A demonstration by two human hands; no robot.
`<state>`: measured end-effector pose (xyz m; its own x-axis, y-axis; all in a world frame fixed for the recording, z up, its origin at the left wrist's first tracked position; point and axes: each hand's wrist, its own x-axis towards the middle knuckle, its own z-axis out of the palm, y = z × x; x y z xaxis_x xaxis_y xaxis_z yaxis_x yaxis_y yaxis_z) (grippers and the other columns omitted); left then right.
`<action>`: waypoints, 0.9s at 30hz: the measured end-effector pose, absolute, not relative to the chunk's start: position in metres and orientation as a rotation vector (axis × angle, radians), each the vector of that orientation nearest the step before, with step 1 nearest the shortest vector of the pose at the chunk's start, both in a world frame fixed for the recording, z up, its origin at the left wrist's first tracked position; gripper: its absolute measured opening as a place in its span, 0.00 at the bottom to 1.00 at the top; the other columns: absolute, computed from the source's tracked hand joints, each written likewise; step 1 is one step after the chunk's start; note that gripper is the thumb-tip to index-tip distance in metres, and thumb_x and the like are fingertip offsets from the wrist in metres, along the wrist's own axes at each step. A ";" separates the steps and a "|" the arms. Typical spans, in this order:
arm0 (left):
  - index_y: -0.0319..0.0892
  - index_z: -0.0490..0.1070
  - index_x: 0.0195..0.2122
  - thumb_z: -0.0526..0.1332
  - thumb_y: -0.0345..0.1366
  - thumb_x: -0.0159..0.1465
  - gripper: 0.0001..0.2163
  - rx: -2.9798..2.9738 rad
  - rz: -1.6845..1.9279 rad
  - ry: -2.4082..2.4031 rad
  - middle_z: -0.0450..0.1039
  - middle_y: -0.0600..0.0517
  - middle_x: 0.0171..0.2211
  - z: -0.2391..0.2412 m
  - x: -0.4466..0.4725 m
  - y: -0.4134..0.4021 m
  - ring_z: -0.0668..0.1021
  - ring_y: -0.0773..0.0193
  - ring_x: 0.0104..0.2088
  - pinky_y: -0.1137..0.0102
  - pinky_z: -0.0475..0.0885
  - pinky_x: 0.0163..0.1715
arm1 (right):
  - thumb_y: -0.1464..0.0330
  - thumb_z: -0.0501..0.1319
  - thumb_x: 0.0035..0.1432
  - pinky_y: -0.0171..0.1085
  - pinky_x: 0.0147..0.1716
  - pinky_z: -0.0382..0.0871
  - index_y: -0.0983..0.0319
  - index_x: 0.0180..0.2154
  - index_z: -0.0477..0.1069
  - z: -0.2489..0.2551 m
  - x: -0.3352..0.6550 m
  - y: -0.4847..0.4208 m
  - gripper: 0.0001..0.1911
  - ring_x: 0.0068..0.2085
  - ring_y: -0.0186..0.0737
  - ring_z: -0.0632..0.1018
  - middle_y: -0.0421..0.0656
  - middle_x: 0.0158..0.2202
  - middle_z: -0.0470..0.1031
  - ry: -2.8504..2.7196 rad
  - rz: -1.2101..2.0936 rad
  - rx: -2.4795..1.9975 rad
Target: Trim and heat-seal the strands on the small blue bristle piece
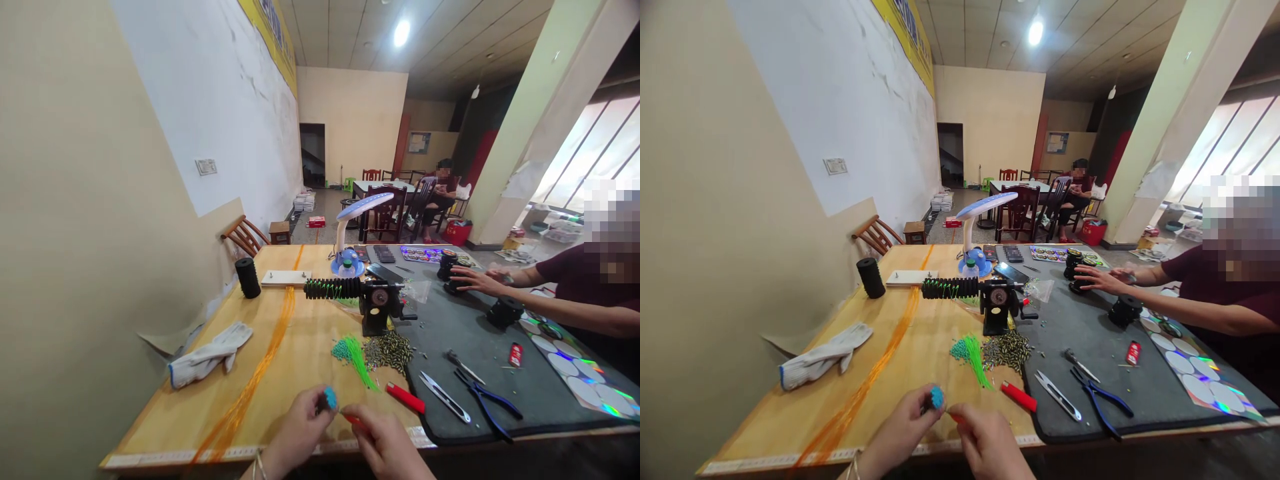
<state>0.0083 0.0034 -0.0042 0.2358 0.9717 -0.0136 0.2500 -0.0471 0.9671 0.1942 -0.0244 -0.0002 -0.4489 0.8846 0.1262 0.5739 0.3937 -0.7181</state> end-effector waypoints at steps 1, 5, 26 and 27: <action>0.41 0.66 0.25 0.58 0.34 0.58 0.06 1.626 0.907 1.243 0.67 0.55 0.23 -0.005 0.009 0.002 0.69 0.64 0.27 0.72 0.62 0.28 | 0.72 0.50 0.60 0.32 0.33 0.66 0.57 0.47 0.69 -0.002 0.193 -0.024 0.16 0.38 0.41 0.80 0.43 0.37 0.80 -2.170 0.788 -1.258; 0.42 0.68 0.32 0.53 0.25 0.57 0.07 2.012 0.894 1.391 0.72 0.50 0.29 -0.013 0.013 -0.006 0.74 0.59 0.31 0.69 0.65 0.31 | 0.71 0.48 0.61 0.32 0.29 0.65 0.58 0.47 0.68 -0.017 0.186 -0.025 0.15 0.35 0.43 0.81 0.45 0.35 0.80 -2.179 0.603 -1.354; 0.39 0.71 0.26 0.66 0.50 0.49 0.17 0.975 1.169 1.225 0.66 0.56 0.22 -0.027 0.026 -0.010 0.67 0.67 0.24 0.74 0.62 0.25 | 0.57 0.41 0.67 0.33 0.22 0.59 0.59 0.36 0.68 -0.058 0.167 -0.026 0.21 0.23 0.41 0.79 0.41 0.21 0.76 -1.915 0.295 -1.390; 0.40 0.70 0.26 0.67 0.50 0.49 0.17 0.951 1.153 1.214 0.65 0.57 0.21 -0.027 0.026 -0.010 0.66 0.68 0.22 0.74 0.60 0.23 | 0.57 0.42 0.66 0.32 0.22 0.59 0.59 0.35 0.68 -0.058 0.168 -0.026 0.20 0.24 0.41 0.79 0.41 0.21 0.76 -1.915 0.316 -1.384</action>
<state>0.0257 -0.0097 -0.0269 -0.0188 0.9812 -0.1922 -0.1419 0.1877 0.9719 0.1681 -0.0257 -0.0575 -0.1446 0.8962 0.4193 0.7142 0.3879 -0.5826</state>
